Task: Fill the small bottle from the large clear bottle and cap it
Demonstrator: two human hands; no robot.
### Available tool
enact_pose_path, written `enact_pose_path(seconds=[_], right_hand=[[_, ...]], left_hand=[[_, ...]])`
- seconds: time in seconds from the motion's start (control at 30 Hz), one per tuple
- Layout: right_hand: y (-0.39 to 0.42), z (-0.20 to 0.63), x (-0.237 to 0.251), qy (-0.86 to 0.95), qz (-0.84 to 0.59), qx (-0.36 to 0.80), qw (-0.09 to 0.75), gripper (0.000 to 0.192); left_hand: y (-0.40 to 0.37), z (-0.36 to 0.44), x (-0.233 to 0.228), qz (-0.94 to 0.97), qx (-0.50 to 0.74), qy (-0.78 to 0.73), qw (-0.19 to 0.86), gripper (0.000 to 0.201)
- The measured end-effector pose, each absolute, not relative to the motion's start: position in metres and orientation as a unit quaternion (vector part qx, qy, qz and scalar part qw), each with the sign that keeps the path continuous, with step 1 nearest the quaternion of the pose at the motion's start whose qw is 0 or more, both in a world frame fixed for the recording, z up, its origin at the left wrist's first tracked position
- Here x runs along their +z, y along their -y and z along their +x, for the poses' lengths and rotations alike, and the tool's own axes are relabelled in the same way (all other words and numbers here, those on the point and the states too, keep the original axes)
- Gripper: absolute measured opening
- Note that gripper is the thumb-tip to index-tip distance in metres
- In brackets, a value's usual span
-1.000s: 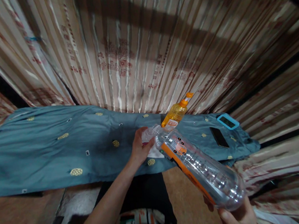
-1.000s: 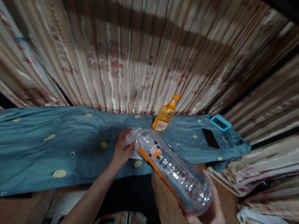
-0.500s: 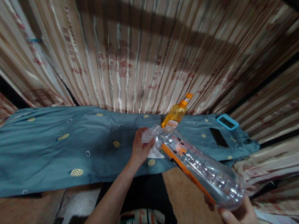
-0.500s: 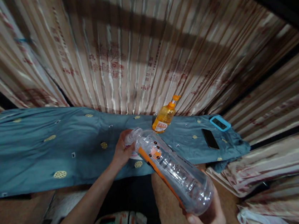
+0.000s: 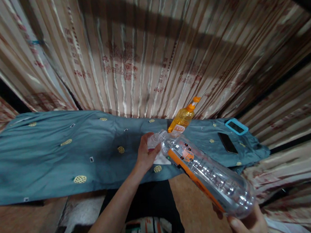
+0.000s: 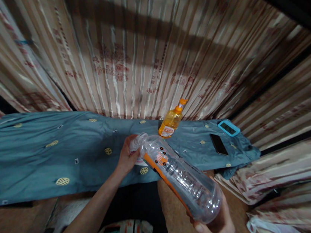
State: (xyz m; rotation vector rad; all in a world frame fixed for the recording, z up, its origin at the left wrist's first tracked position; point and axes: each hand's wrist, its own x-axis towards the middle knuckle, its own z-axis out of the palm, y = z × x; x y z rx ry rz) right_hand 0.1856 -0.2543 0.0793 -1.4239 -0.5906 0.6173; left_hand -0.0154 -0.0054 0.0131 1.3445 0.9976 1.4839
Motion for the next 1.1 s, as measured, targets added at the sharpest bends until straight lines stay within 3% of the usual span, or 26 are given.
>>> enact_pose_path(seconds=[0.27, 0.47, 0.9, 1.1], right_hand=[[0.2563, 0.1882, 0.0776, 0.301, -0.628, 0.274, 0.664, 0.098], [0.2548, 0.1872, 0.0785, 0.26, -0.63, 0.278, 0.677, 0.109], [0.2547, 0.1844, 0.0808, 0.29, -0.638, 0.269, 0.661, 0.097], [0.2535, 0.1841, 0.081, 0.268, -0.625, 0.282, 0.677, 0.106]], left_hand=[[0.0049, -0.016, 0.011, 0.543, 0.599, -0.4, 0.432, 0.054], [0.0045, -0.016, 0.0092, 0.539, 0.6, -0.396, 0.439, 0.057], [0.0051, -0.0158, 0.0078, 0.54, 0.604, -0.391, 0.437, 0.055], [0.0048, -0.0185, 0.0091, 0.558, 0.598, -0.394, 0.42, 0.052]])
